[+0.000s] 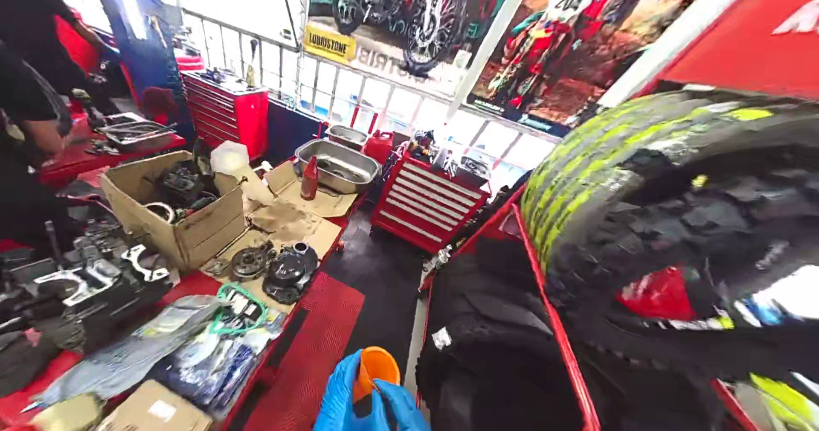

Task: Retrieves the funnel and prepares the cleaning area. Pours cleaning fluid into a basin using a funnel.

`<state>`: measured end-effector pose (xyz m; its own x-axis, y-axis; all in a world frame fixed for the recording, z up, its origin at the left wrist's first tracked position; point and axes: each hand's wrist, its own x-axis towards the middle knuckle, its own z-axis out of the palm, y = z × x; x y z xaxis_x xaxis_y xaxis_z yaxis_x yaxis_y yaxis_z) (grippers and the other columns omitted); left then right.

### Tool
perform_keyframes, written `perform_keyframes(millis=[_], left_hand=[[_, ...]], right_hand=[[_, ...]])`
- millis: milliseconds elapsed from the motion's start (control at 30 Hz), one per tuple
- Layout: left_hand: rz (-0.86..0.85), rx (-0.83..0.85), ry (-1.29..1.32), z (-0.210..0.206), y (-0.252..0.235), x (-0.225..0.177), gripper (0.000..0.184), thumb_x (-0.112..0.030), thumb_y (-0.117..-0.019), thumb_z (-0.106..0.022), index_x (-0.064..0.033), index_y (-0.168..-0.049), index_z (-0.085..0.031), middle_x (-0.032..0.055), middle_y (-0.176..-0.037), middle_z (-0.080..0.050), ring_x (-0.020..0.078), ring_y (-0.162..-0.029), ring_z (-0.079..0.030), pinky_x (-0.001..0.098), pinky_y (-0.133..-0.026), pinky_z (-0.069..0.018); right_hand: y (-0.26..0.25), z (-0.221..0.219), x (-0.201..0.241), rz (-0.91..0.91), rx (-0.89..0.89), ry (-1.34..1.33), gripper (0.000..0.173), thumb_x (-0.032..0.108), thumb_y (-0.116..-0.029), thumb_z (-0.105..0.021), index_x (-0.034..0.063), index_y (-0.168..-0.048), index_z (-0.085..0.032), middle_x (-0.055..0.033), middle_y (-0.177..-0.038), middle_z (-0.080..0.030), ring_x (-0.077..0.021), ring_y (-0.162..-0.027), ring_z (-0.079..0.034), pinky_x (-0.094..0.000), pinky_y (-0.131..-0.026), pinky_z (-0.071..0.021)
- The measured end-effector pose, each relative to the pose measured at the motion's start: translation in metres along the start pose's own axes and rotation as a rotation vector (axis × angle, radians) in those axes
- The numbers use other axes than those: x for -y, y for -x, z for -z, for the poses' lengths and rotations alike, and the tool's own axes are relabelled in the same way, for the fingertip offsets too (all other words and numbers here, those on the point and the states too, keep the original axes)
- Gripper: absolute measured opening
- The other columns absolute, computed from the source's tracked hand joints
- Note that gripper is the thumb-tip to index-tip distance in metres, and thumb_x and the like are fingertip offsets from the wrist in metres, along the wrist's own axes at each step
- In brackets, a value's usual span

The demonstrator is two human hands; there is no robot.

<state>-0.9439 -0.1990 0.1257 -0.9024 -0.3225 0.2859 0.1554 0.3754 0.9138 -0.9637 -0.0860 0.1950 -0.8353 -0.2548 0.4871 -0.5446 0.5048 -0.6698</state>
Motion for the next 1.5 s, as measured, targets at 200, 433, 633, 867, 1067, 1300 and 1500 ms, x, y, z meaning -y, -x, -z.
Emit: perform_keyframes(millis=[200, 433, 633, 867, 1067, 1300, 1500], left_hand=[[0.155, -0.226, 0.07, -0.024, -0.173, 0.018, 0.064, -0.011, -0.0968, -0.059, 0.0111, -0.152, -0.035, 0.0195, -0.14, -0.061, 0.0219, -0.13, -0.06, 0.0402, -0.115, -0.0447], [0.083, -0.561, 0.228, -0.04, -0.347, 0.115, 0.083, -0.04, -0.0924, -0.068, 0.0133, -0.148, -0.038, 0.0209, -0.141, -0.058, 0.0148, -0.126, -0.061, 0.032, -0.11, -0.0493], [0.135, -0.892, 0.222, -0.01, -0.496, 0.209, 0.107, -0.032, -0.0643, -0.097, 0.0058, -0.147, -0.04, 0.0153, -0.137, -0.061, 0.0178, -0.124, -0.063, 0.0347, -0.106, -0.0546], [0.401, -1.122, 0.06, 0.015, -0.577, 0.19, 0.106, -0.018, -0.0651, -0.093, 0.0042, -0.15, -0.034, 0.009, -0.141, -0.06, 0.0139, -0.127, -0.06, 0.0335, -0.109, -0.052], [0.489, -1.213, 0.005, 0.011, -0.606, 0.161, 0.106, -0.016, -0.0655, -0.095, 0.0057, -0.149, -0.034, 0.0162, -0.143, -0.057, 0.0261, -0.132, -0.057, 0.0445, -0.112, -0.0495], [0.297, -1.358, -0.007, -0.006, -0.69, 0.14, 0.096, -0.02, -0.0722, -0.091, -0.0115, -0.153, -0.039, 0.0031, -0.148, -0.055, 0.0206, -0.135, -0.054, 0.0388, -0.113, -0.0473], [0.089, -1.464, -0.12, -0.021, -0.803, 0.137, 0.099, -0.021, -0.0691, -0.091, -0.0134, -0.152, -0.038, 0.0056, -0.151, -0.051, 0.0241, -0.139, -0.05, 0.0405, -0.115, -0.0447]], right_hand=[[-0.183, -0.045, -0.059, 0.105, 0.241, -0.057, 0.015, 0.014, -0.0894, -0.071, 0.0068, -0.099, -0.081, -0.0074, -0.093, -0.078, -0.0201, -0.084, -0.075, -0.0412, -0.076, -0.0619], [-0.368, -0.139, -0.133, 0.375, 0.45, -0.285, 0.021, 0.023, -0.0923, -0.07, 0.0101, -0.105, -0.08, -0.0037, -0.098, -0.078, -0.0147, -0.087, -0.074, -0.0352, -0.077, -0.0619], [-0.616, -0.301, -0.222, 0.163, 0.596, -0.358, 0.034, 0.029, -0.0945, -0.071, 0.0073, -0.121, -0.073, -0.0073, -0.111, -0.073, -0.0149, -0.082, -0.071, -0.0349, -0.072, -0.0621], [-0.762, -0.575, -0.213, 0.026, 0.951, 0.009, 0.051, 0.041, -0.0928, -0.071, 0.0031, -0.127, -0.065, -0.0186, -0.125, -0.067, -0.0342, -0.114, -0.067, -0.0556, -0.093, -0.055], [-0.805, -0.603, -0.232, -0.023, 1.17, -0.279, 0.026, 0.027, -0.0964, -0.066, 0.0023, -0.101, -0.073, -0.0144, -0.095, -0.072, -0.03, -0.094, -0.07, -0.0543, -0.085, -0.0543], [-0.998, -0.537, -0.256, 0.018, 1.331, -0.682, 0.02, 0.018, -0.1024, -0.06, -0.0002, -0.103, -0.068, -0.0042, -0.082, -0.072, -0.0101, -0.06, -0.065, -0.0272, -0.059, -0.0568], [-1.078, -0.553, -0.328, 0.299, 1.408, -0.624, 0.025, 0.025, -0.1018, -0.059, 0.0024, -0.106, -0.069, -0.0037, -0.086, -0.071, -0.0098, -0.069, -0.066, -0.0299, -0.066, -0.0578]])
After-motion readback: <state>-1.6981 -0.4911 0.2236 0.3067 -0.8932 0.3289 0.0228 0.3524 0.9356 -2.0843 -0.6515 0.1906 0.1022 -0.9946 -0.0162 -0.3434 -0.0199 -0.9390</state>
